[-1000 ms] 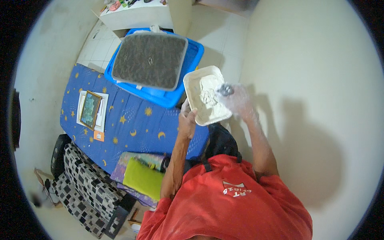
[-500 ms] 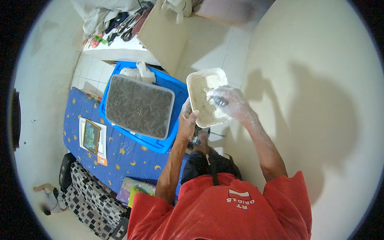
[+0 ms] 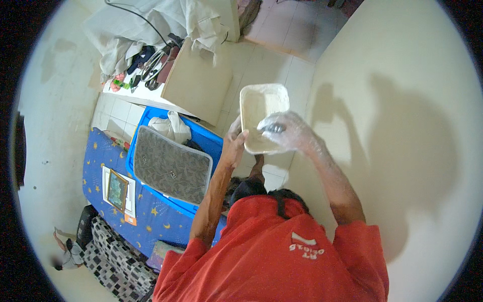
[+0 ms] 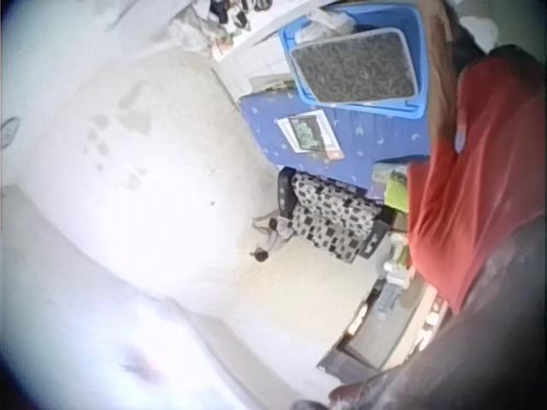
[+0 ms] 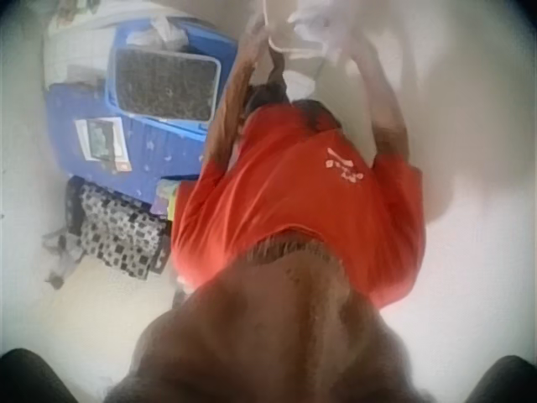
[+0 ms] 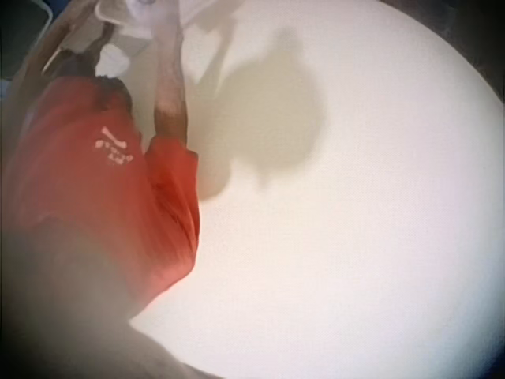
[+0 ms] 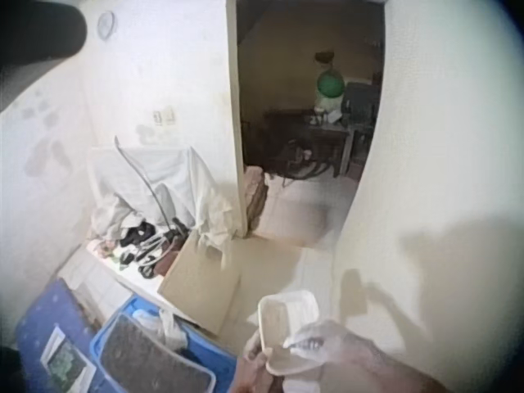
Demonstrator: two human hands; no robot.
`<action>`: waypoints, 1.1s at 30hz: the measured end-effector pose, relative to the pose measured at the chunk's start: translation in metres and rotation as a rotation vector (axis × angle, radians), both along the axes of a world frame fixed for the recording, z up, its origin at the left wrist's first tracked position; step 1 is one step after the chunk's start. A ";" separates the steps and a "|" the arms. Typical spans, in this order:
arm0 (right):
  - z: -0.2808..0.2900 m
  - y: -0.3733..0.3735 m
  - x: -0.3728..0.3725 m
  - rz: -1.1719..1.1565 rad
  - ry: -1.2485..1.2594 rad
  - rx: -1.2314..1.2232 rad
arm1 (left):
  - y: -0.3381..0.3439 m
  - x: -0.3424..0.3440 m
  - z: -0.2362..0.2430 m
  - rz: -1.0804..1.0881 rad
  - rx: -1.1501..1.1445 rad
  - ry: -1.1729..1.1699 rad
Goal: The person applies patching compound to a wall using putty knives. They scoop the material from a container and spread it over damaged sections of the wall while sitting on the floor.
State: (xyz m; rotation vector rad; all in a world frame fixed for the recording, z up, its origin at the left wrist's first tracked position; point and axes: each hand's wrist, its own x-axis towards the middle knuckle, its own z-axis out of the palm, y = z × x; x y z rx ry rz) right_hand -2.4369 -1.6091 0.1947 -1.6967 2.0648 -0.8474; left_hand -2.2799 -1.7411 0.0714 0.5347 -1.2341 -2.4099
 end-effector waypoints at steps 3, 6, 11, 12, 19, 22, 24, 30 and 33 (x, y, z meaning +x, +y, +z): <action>0.018 -0.033 -0.059 -0.294 -0.539 0.358 | -0.025 -0.052 0.001 0.018 0.064 -0.003; -0.005 -0.063 -0.119 -0.361 -0.467 0.213 | -0.050 -0.113 -0.002 0.041 0.027 -0.010; -0.029 -0.107 -0.219 -0.380 -0.440 0.174 | -0.084 -0.199 0.011 0.093 0.074 0.041; -0.026 -0.116 -0.237 -0.420 -0.558 0.084 | -0.093 -0.218 0.008 0.098 0.037 0.023; -0.026 -0.176 -0.352 -0.123 -0.312 0.094 | -0.137 -0.350 0.000 0.246 0.060 0.022; -0.018 -0.208 -0.413 -0.064 -0.234 0.104 | -0.155 -0.399 -0.008 0.307 0.043 0.020; 0.003 -0.227 -0.443 -0.201 -0.372 0.300 | -0.166 -0.427 -0.006 0.374 0.073 0.038; -0.026 -0.275 -0.483 -0.168 -0.300 0.112 | -0.195 -0.494 -0.008 0.584 0.150 0.066; -0.032 -0.303 -0.501 -0.086 -0.494 0.085 | -0.224 -0.510 -0.009 0.630 0.158 0.040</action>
